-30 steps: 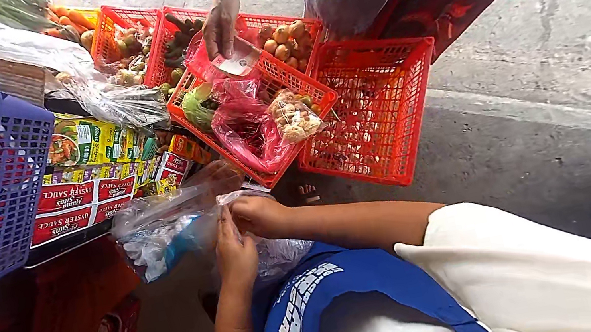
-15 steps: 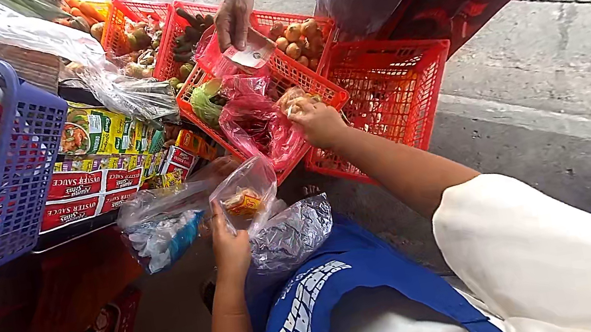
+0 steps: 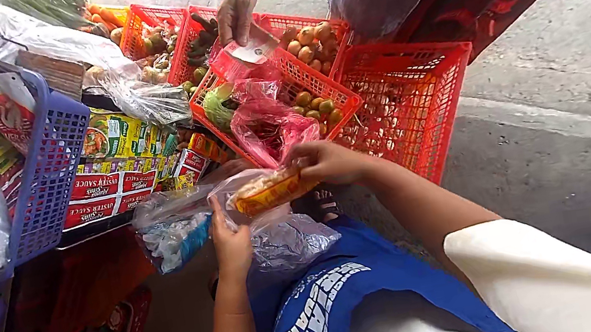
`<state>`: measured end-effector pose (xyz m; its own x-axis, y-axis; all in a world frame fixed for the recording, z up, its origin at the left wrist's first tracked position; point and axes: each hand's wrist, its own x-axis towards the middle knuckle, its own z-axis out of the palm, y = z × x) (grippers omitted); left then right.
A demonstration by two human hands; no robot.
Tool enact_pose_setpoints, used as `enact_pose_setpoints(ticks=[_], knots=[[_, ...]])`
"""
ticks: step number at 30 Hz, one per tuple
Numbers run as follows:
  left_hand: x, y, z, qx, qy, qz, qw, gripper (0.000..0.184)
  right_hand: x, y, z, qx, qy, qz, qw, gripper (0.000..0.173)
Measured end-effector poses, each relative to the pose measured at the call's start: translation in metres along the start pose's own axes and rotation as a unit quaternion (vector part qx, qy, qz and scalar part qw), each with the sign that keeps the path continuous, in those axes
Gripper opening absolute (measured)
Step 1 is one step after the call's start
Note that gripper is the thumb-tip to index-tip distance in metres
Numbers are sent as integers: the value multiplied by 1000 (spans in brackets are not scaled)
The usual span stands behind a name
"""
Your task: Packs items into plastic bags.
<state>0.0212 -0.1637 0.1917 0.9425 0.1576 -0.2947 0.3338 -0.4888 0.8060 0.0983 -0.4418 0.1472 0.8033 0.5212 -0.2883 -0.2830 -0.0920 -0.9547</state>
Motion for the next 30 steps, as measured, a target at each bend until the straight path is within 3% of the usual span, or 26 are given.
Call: enact_pose_setpoints(ticks=[2, 6, 10, 13, 16, 18, 21, 23, 25, 27, 30], knots=[[1, 7, -1, 36, -1, 20, 999, 95, 3, -7, 5, -97, -33, 29, 994, 35], [-2, 20, 10, 68, -68, 37, 995, 99, 3, -36, 20, -179, -69, 16, 981, 39], [-10, 54, 24, 34, -134, 54, 989, 93, 17, -42, 49, -314, -118, 12, 942, 43], [-18, 72, 28, 30, -182, 69, 980, 90, 19, -37, 78, -344, -128, 3, 930, 34], [-20, 84, 24, 13, -187, 78, 979, 87, 12, -31, 89, -341, -105, -65, 932, 45], [-16, 91, 12, -25, -148, 90, 984, 87, 4, -40, 76, -269, -26, -181, 946, 39], [-9, 105, -11, -132, -97, 91, 982, 90, -11, -87, 30, 24, 158, -287, 945, 24], [-6, 120, -22, -181, -94, 82, 976, 91, -2, -104, -3, 185, 300, -248, 902, 22], [-3, 138, -24, -207, -90, 74, 971, 90, 28, -103, -33, 285, 381, -153, 866, 35], [1, 153, -22, -219, -83, 77, 969, 89, 62, -95, -51, 369, 371, -69, 849, 53], [6, 167, -16, -217, -70, 82, 970, 89, 95, -93, -54, 447, 322, -6, 835, 56]])
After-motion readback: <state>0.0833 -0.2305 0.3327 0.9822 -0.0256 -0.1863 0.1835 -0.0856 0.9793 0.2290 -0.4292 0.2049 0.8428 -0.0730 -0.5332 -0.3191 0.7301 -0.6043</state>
